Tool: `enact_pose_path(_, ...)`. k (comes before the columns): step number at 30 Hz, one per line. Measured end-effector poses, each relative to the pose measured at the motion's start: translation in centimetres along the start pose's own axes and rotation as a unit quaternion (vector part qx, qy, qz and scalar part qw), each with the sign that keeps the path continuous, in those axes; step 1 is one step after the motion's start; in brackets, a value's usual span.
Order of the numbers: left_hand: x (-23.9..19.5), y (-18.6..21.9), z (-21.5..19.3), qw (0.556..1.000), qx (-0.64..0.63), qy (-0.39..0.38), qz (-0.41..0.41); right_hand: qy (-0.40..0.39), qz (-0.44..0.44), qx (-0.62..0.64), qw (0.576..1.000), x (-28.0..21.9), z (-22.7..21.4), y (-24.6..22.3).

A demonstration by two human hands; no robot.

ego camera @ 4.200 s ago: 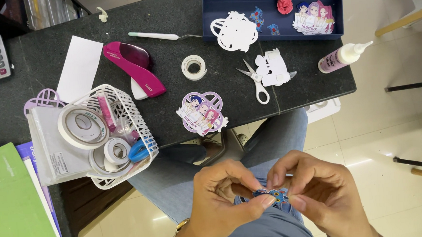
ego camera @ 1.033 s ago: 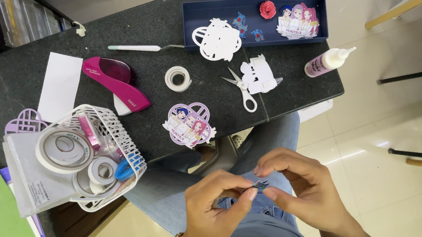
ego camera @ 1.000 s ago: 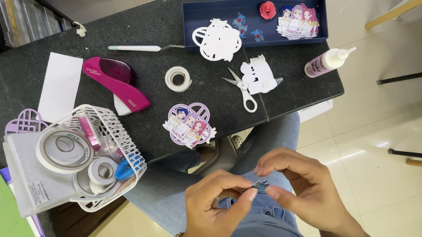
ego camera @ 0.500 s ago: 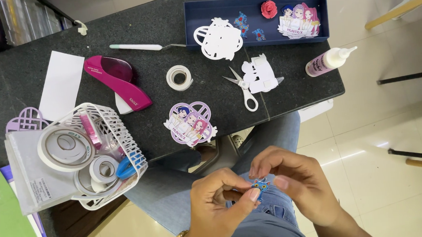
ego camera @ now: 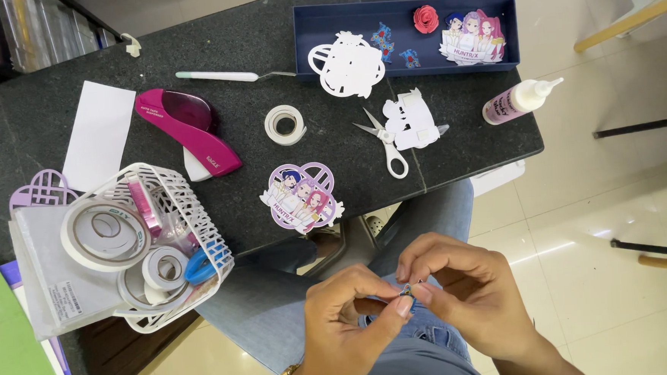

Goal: Assembling a decorative paper craft by gluing and sticking various cutouts together

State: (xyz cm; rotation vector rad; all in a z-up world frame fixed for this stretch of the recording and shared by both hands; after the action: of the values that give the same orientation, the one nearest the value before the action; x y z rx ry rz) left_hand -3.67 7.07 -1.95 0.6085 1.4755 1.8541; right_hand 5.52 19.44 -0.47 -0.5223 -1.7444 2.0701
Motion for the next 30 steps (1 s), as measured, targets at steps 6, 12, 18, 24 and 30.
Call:
enact_pose_path(6,0.2,0.1,0.1,1.000,-0.007,-0.009,0.013,0.005,-0.009,-0.016,1.000,-0.1,0.0,0.0)
enact_pose_path(12,0.2,0.1,-0.1,1.000,-0.009,-0.003,0.018,-0.007,-0.023,-0.024,0.999,0.2,0.3,-0.4)
enact_pose_path(18,0.5,0.3,-0.4,1.000,-0.016,-0.005,0.009,-0.018,-0.011,-0.019,1.000,-0.1,-0.3,0.5)
enact_pose_path(24,0.5,-0.9,-0.9,0.999,-0.035,0.007,-0.023,-0.007,-0.005,-0.011,1.000,-0.2,-0.8,1.4)
enact_pose_path(30,0.5,-1.8,-1.2,0.996,-0.048,0.019,-0.070,0.002,-0.001,-0.010,1.000,0.2,-0.7,1.9)
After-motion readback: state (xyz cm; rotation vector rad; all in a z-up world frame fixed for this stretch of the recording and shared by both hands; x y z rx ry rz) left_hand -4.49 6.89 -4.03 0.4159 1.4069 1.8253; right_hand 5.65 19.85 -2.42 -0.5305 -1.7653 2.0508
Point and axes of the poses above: each hand's wrist, its own x-axis towards the middle knuckle, its own z-axis out of the palm, y = z × x, the point moved 6 cm from there along x, towards the middle knuckle
